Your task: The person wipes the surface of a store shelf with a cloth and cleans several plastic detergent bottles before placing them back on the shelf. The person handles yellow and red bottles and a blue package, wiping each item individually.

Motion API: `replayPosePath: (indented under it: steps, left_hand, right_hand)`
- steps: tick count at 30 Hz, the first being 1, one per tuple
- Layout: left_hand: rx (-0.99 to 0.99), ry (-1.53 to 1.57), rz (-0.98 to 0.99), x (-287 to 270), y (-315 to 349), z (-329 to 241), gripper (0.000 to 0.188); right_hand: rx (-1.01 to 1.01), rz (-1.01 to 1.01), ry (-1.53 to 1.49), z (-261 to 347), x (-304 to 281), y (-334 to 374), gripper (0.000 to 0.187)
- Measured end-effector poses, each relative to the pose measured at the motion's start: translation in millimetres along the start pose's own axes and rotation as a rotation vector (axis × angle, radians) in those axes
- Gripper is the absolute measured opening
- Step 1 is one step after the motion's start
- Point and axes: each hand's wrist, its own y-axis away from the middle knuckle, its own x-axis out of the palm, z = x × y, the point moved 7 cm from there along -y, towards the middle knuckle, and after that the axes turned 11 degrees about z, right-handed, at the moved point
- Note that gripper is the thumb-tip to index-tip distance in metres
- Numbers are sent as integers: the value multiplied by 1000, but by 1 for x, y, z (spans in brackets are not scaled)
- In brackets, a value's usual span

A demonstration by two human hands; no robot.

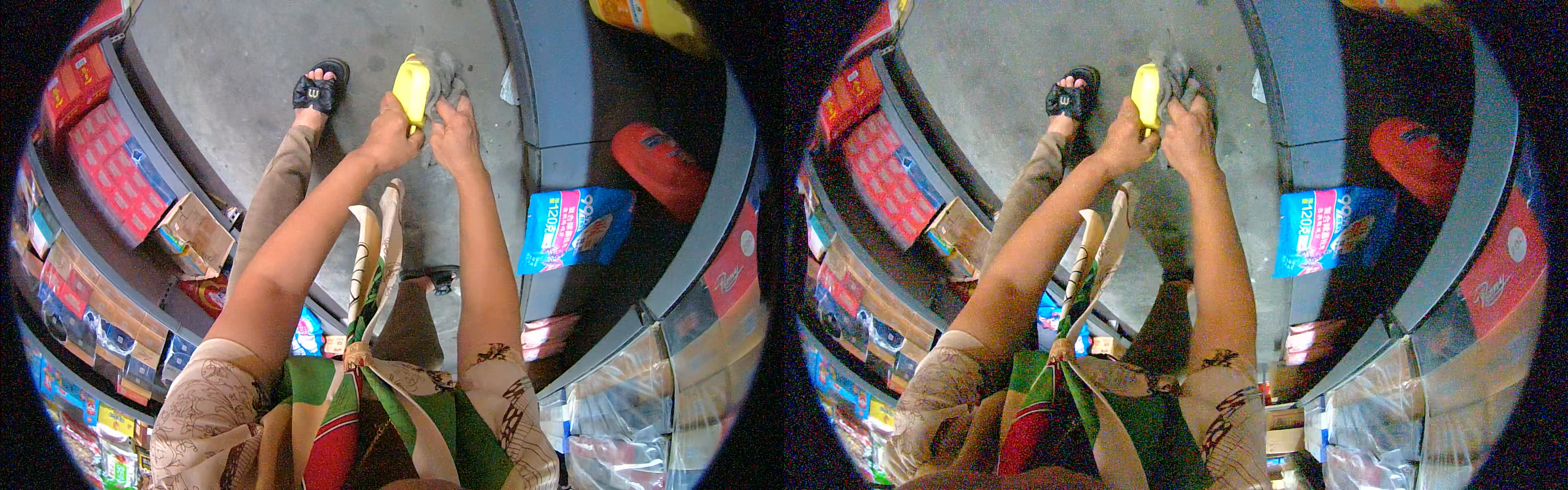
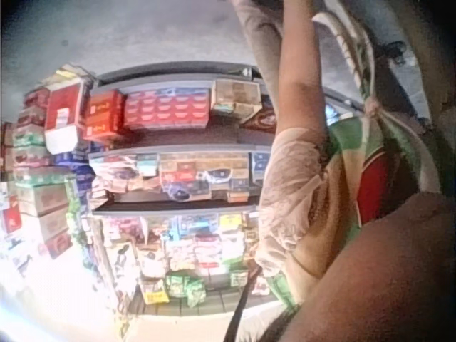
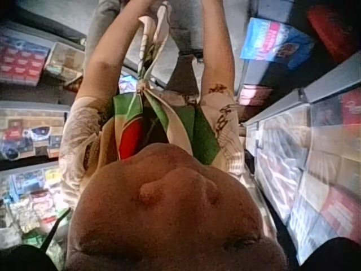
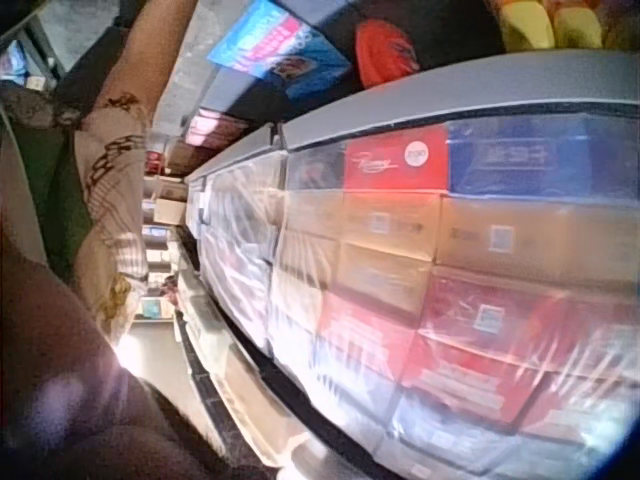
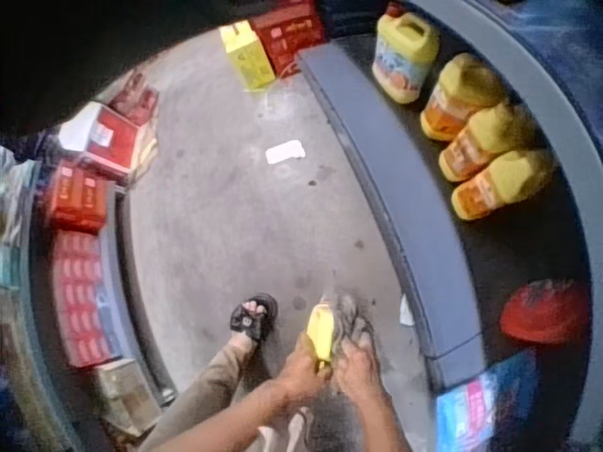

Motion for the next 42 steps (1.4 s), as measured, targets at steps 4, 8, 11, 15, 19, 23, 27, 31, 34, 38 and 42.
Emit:
replayPosePath:
  steps: [4, 8, 11, 15, 19, 23, 27, 31, 34, 38, 42]
  left_hand:
    - [18, -25, -24, 4, 3, 1, 52]
    - [10, -16, 33, -3, -6, 10, 50]
    - [26, 46, 37, -13, -11, 36, 51]
    - [-41, -233, 147, -43, 0, 5, 66]
    - [572, -745, 22, -71, 20, -78, 77]
    - [859, -1223, 122, -48, 15, -86, 61]
    - [908, -1198, 195, -50, 5, -109, 53]
    - [1142, -1368, 280, -29, -6, -102, 45]
    - [942, -1348, 459, -32, -25, -114, 39]
    - [969, -1201, 221, -43, -23, -106, 24]
    - [812, -1215, 192, -53, -30, -109, 25]
  right_hand:
    - [-85, 233, -96, -15, -1, -6, 37]
    - [-66, 399, -111, -51, 9, 0, 37]
    - [133, 356, -88, -81, 38, 50, 35]
    - [174, -20, -296, -76, 12, 65, 38]
    - [-50, -258, -336, -13, -28, 25, 44]
    - [-108, -342, -407, -11, -17, -27, 45]
    - [134, -243, -836, -96, 46, -51, 38]
    - [205, -181, -489, -165, 95, -33, 33]
    - [292, -217, -577, -148, 65, -9, 32]
    - [-173, -245, -523, -57, -35, 7, 44]
    - [-212, -161, -4, -10, -57, 4, 52]
